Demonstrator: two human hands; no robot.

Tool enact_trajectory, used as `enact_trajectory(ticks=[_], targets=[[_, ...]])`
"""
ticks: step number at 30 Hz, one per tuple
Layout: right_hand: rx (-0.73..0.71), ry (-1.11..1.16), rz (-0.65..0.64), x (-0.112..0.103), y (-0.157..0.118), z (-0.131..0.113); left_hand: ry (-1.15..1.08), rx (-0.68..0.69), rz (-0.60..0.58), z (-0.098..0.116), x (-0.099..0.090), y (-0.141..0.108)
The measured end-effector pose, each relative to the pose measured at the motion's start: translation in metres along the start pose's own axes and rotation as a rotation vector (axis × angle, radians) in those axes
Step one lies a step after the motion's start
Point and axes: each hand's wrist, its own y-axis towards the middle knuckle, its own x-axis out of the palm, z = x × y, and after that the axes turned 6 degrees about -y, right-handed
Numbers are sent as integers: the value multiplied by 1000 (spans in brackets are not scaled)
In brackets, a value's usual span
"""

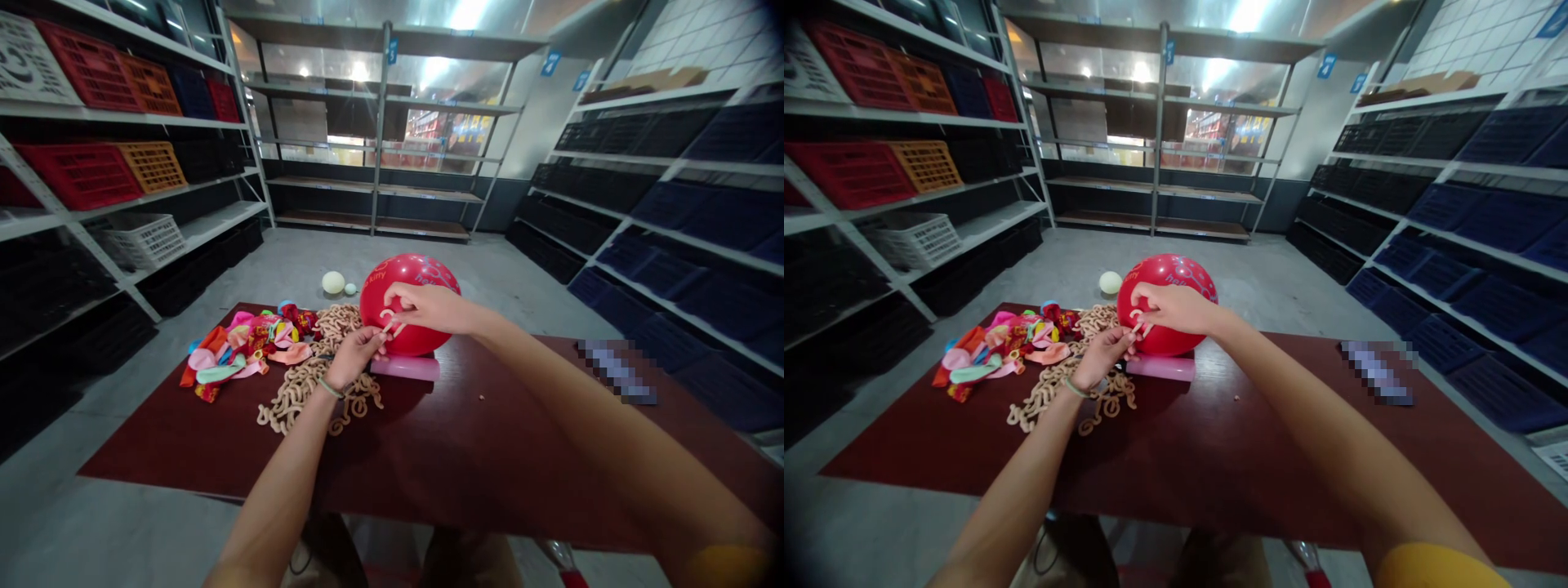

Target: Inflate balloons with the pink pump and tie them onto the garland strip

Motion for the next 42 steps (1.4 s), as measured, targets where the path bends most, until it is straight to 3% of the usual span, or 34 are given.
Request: enact_trajectory(ticks=[3, 7, 12, 16, 20, 25, 29, 34, 42], targets=[[-56, 113, -79, -4, 1, -4, 56, 25, 20, -3, 2, 1], [-55, 112, -38, -7, 8, -11, 226, 95, 15, -4, 3, -1], [-80, 99, -14, -3, 26, -29, 599, 328, 1, -3, 5, -5], [-47, 61, -28, 9, 41, -45, 679, 373, 8, -5, 7, -7], [-59, 166, -22, 20, 42, -46, 620, 345, 92, -10, 8, -7], [-155, -26, 208, 12, 17, -25, 359, 211, 183, -18, 10, -2], [-239, -237, 129, 9, 0, -10, 256, 171, 185, -17, 11, -2], [-255, -371, 107, 19, 1, -6, 262, 190, 187, -18, 10, -3], [-171, -381, 143, 13, 2, 1, 1, 69, 170, -20, 8, 4]])
